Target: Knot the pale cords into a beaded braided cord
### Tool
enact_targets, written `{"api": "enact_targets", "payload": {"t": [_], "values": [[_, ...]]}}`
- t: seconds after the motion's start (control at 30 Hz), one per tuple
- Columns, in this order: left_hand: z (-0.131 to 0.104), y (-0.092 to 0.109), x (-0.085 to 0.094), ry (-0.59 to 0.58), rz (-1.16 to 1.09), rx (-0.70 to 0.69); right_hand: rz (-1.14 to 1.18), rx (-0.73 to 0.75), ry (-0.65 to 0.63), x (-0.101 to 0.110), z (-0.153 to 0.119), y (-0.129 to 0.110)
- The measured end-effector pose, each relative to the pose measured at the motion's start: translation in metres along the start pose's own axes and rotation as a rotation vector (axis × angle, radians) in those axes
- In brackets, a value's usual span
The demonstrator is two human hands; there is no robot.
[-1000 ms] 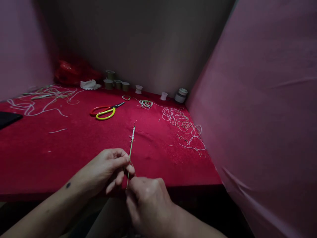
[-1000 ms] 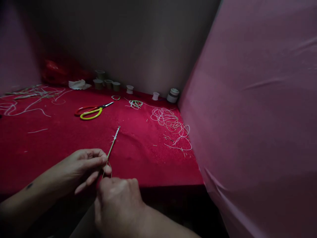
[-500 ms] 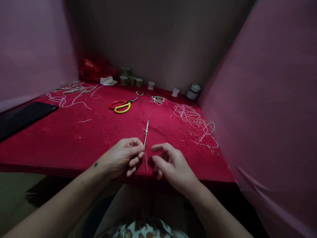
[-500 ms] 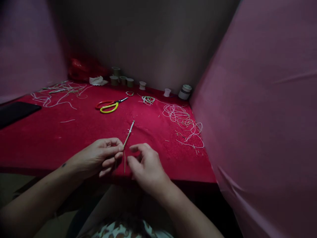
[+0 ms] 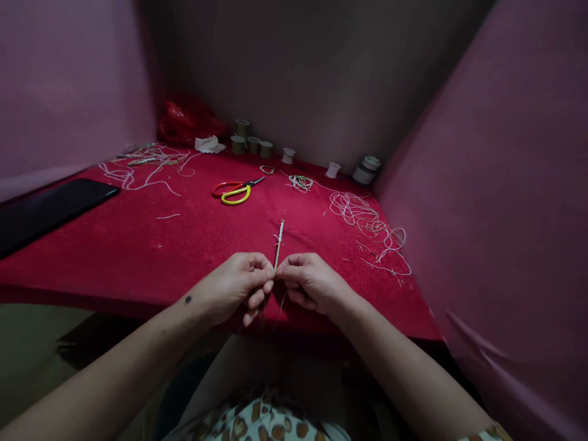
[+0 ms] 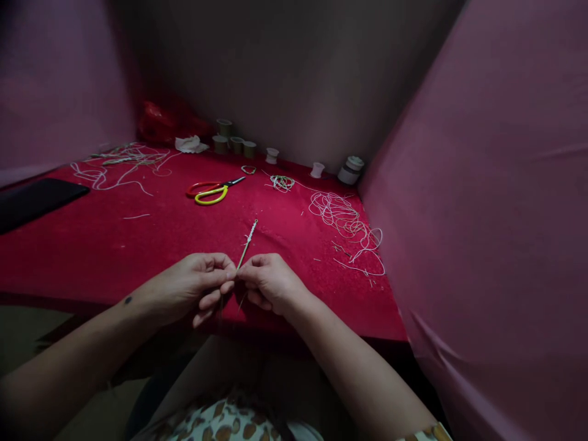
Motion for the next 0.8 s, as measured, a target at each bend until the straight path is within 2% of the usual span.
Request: {"api": "enact_targets", "payload": {"t": [0.3, 0.5, 0.67, 0.8], "values": [[-0.004, 0.002, -0.004, 0.033, 0.081, -0.008, -0.196, 0.043, -0.022, 0.007, 0.008, 0.003], [-0.002, 0.006, 0.001, 0.048, 0.035, -0.003, -0.142, 0.044, -0.015, 0.006, 0.008, 0.003], [-0.002, 0.008, 0.005, 0.001, 0.070, 0.065, -0.123, 0.051, -0.032, 0.008, 0.010, 0.007], [-0.002, 0.009, 0.010, -0.020, 0.117, 0.055, -0.107, 0.053, -0.038, 0.009, 0.010, 0.006]]}}
Point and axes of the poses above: each hand's wrist, its own z-axis towards the middle knuckle, its own x-axis out of the back of the hand, y = z × x, the point moved 2 cm from there along z, towards the middle knuckle, and after that the axes turned 12 degrees about -z, right-handed, at the moved point
